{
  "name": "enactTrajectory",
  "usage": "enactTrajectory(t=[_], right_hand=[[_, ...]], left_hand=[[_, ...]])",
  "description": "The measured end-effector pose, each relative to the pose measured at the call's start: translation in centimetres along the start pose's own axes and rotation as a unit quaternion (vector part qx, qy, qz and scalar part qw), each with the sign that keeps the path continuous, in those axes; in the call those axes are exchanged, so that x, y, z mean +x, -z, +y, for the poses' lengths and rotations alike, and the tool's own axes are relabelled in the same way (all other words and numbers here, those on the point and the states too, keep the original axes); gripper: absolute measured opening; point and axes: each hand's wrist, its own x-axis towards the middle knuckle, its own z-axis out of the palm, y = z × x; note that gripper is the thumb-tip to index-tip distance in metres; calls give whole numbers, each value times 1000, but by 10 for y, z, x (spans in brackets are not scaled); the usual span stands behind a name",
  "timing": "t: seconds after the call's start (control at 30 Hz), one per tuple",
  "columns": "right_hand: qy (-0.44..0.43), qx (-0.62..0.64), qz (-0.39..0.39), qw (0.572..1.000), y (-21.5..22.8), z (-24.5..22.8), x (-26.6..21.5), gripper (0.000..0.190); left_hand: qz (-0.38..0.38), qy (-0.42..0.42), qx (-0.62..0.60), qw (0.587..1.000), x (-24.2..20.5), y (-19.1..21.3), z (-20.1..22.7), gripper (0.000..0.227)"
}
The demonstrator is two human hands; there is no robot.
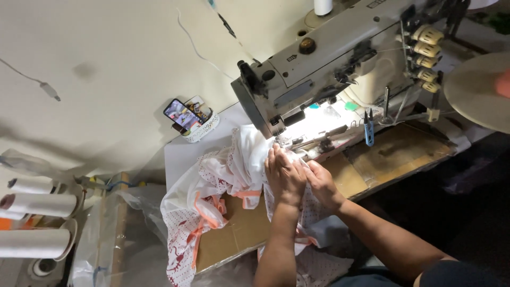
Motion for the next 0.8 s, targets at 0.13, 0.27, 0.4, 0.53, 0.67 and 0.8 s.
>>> enactTrajectory(t=[0.13, 0.27, 0.4, 0.53, 0.67, 0.8], right_hand=[[8, -11, 2, 1000, 8, 2, 6, 21], [4, -156, -71, 985, 21, 13, 8, 32], [-30, -178, -107, 978, 23, 11, 7, 32], [19, -199, -87, 976, 14, 30, 2, 33], [-23, -179, -69, 981, 8, 21, -1, 33], [-12, -177, -63, 982, 7, 26, 1, 35]], left_hand=[[-27, 20, -12, 999, 4, 5, -6, 63], [-8, 29, -85, 996, -2, 89, 19, 38], [-117, 86, -7, 989, -136, 37, -50, 34], [-129, 153, -188, 961, -132, 56, -88, 37], [-105, 127, -183, 969, -73, 85, -85, 38], [-111, 94, -132, 981, -39, 82, -93, 40]])
